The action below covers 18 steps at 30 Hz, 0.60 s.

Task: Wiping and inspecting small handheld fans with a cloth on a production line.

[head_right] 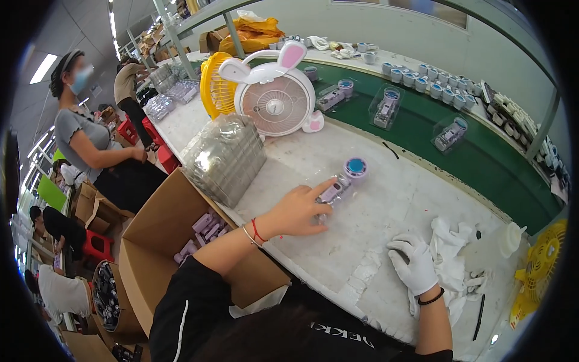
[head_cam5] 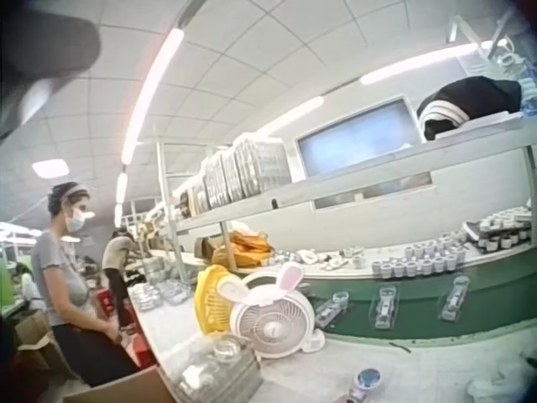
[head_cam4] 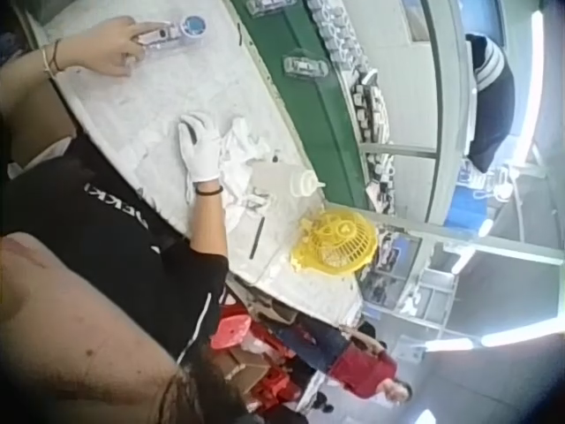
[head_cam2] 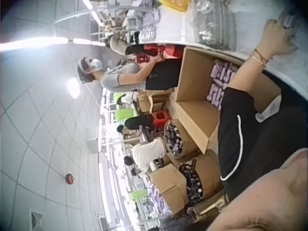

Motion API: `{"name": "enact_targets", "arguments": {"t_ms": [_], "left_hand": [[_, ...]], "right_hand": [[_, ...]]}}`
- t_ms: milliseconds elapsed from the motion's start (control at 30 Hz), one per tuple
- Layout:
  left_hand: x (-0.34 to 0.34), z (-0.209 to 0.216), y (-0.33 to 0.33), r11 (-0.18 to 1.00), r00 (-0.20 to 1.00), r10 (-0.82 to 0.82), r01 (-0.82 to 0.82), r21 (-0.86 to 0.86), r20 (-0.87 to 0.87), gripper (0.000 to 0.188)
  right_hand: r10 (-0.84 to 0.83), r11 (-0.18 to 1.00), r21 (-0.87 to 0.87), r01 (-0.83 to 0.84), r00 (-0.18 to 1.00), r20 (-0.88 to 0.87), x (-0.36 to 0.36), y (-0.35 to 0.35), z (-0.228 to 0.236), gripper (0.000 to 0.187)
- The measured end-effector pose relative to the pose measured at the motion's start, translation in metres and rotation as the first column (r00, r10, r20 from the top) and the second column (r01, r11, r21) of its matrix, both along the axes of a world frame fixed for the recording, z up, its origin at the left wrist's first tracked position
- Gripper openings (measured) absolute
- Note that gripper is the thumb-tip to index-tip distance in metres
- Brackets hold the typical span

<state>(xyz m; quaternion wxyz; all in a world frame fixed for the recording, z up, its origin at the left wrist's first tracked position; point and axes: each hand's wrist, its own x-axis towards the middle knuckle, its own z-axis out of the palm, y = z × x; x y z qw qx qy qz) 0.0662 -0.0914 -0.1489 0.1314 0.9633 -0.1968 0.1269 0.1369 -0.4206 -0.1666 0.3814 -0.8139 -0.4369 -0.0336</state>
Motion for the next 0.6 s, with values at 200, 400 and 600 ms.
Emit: {"name": "enact_targets", "arguments": {"t_ms": [200,400,600], "left_hand": [[0.030,-0.003,-0.032,0.984,0.984,-0.180,0.180,-0.008,-0.005,0.031],[0.074,-0.001,-0.065,0.961,0.960,-0.277,0.276,-0.026,-0.036,0.028],[0.147,-0.016,-0.126,0.897,0.899,-0.436,0.437,-0.069,0.035,0.022]], "right_hand": [[-0.011,1.000,-0.011,0.011,1.000,0.006,-0.002,-0.004,0.001,0.013],[-0.005,1.000,-0.019,0.005,1.000,0.018,0.004,0.000,-0.001,0.013],[0.034,0.999,0.015,-0.034,0.999,0.025,0.009,-0.005,-0.004,0.015]]}}
